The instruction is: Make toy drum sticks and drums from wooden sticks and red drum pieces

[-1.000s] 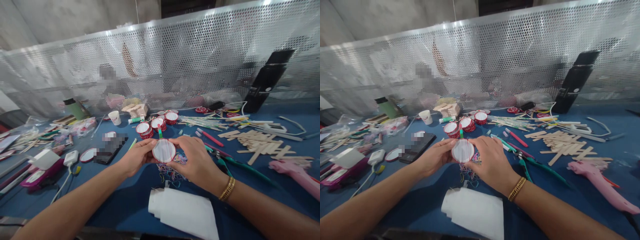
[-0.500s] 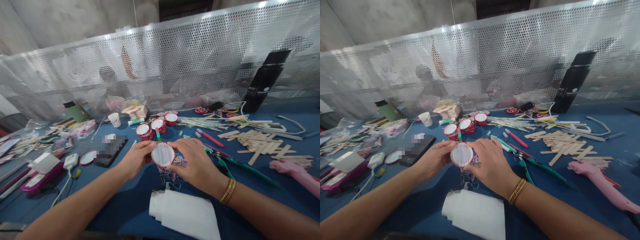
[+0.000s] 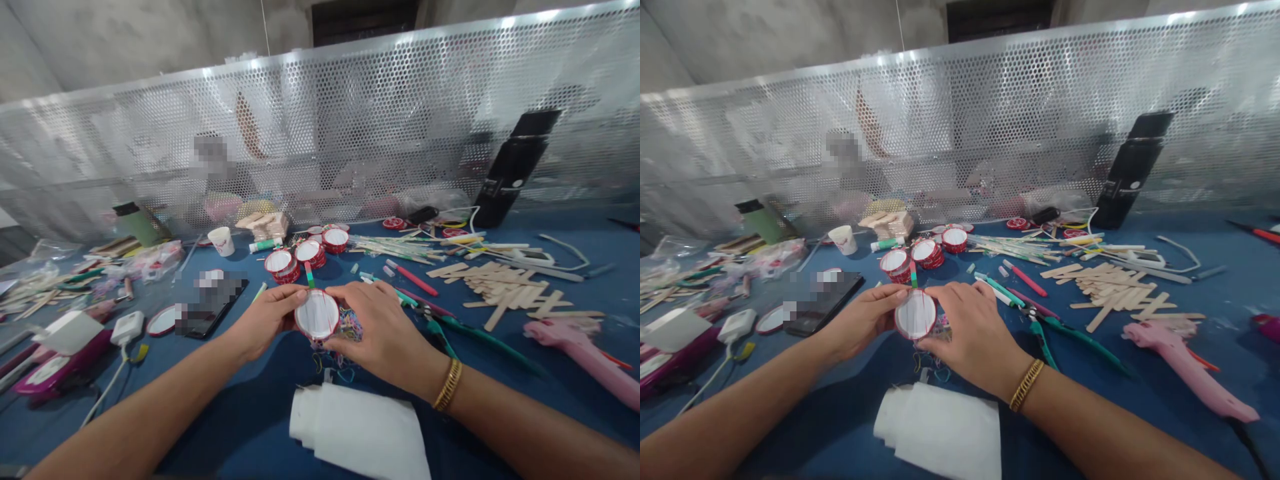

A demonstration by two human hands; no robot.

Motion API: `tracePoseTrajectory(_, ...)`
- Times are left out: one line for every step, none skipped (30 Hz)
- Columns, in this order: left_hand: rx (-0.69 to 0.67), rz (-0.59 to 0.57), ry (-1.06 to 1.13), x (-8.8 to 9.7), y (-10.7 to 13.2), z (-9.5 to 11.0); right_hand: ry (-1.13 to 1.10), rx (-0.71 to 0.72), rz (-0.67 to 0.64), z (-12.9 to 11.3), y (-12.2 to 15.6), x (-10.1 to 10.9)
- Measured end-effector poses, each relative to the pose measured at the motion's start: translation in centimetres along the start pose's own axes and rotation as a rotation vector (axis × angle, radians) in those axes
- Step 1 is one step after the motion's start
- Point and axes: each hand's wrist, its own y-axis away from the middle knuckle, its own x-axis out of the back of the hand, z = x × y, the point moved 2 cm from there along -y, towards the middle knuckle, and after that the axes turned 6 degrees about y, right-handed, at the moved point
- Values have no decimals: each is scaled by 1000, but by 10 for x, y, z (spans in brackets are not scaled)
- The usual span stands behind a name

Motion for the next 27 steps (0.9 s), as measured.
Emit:
tracePoseTrajectory(9, 3, 8, 1, -1, 1, -5, -2, 7, 2, -1, 4)
tracePoseTrajectory(15, 14, 18, 3, -3, 2, -6, -6, 31, 6, -3, 9)
tracePoseTrajectory(19, 31, 27, 6, -4, 4, -4, -11, 70, 10, -6, 15)
tracePoseTrajectory(22, 50, 31, 9, -6, 5, 3, -19, 118, 16, -9, 23)
tracePoseTrajectory(23, 67, 27, 12, -8, 6, 21, -38, 191, 23, -12, 32)
tracePoseTrajectory(24, 82, 14, 14, -9, 6, 43, -61, 241, 31, -16, 41)
tracePoseTrajectory(27, 94, -7, 17, -11, 7, 59, -91, 275, 39, -20, 49)
tracePoseTrajectory(33, 100, -34, 19, -12, 6, 80, -136, 300, 47, -23, 57)
tracePoseTrajectory(39, 103, -65, 21, -14, 6, 102, -183, 313, 55, -26, 63)
tracePoseTrajectory(46, 106, -96, 22, -15, 5, 119, -220, 324, 62, -28, 67)
tracePoseTrajectory(54, 110, -125, 22, -15, 4, 135, -248, 322, 70, -29, 70)
tracePoseTrajectory(60, 118, -150, 22, -16, 3, 153, -272, 308, 77, -30, 72)
tracePoseTrajectory(63, 131, -168, 22, -16, 3, 175, -294, 283, 84, -30, 73)
tracePoseTrajectory(61, 147, -181, 22, -16, 3, 203, -319, 247, 92, -30, 73)
tracePoseTrajectory(57, 161, -187, 22, -16, 3, 235, -352, 208, 100, -30, 73)
tracePoseTrajectory(51, 171, -188, 22, -16, 4, 267, -389, 167, 108, -29, 75)
tracePoseTrajectory(41, 177, -185, 21, -16, 4, 295, -428, 125, 116, -29, 76)
tracePoseTrajectory(32, 182, -179, 21, -16, 5, 317, -464, 84, 125, -28, 79)
tracePoseTrajectory(27, 185, -171, 22, -16, 5, 334, -484, 35, 132, -28, 82)
tracePoseTrajectory(25, 186, -164, 22, -16, 5, 356, -495, -16, 139, -29, 86)
tracePoseTrajectory(24, 185, -161, 23, -16, 5, 390, -504, -67, 145, -30, 90)
tracePoseTrajectory(22, 182, -166, 23, -17, 4, 434, -515, -119, 151, -31, 93)
tracePoseTrajectory(19, 178, -176, 24, -18, 4, 482, -533, -162, 155, -32, 95)
tracePoseTrajectory(13, 172, -192, 24, -18, 4, 527, -555, -198, 160, -34, 96)
tracePoseTrajectory(6, 165, -210, 24, -19, 4, 564, -576, -229, 164, -37, 96)
tracePoseTrajectory(-2, 158, -227, 24, -19, 4, 587, -593, -254, 168, -39, 93)
tracePoseTrajectory(-9, 150, -240, 23, -20, 4, 603, -602, -279, 173, -42, 89)
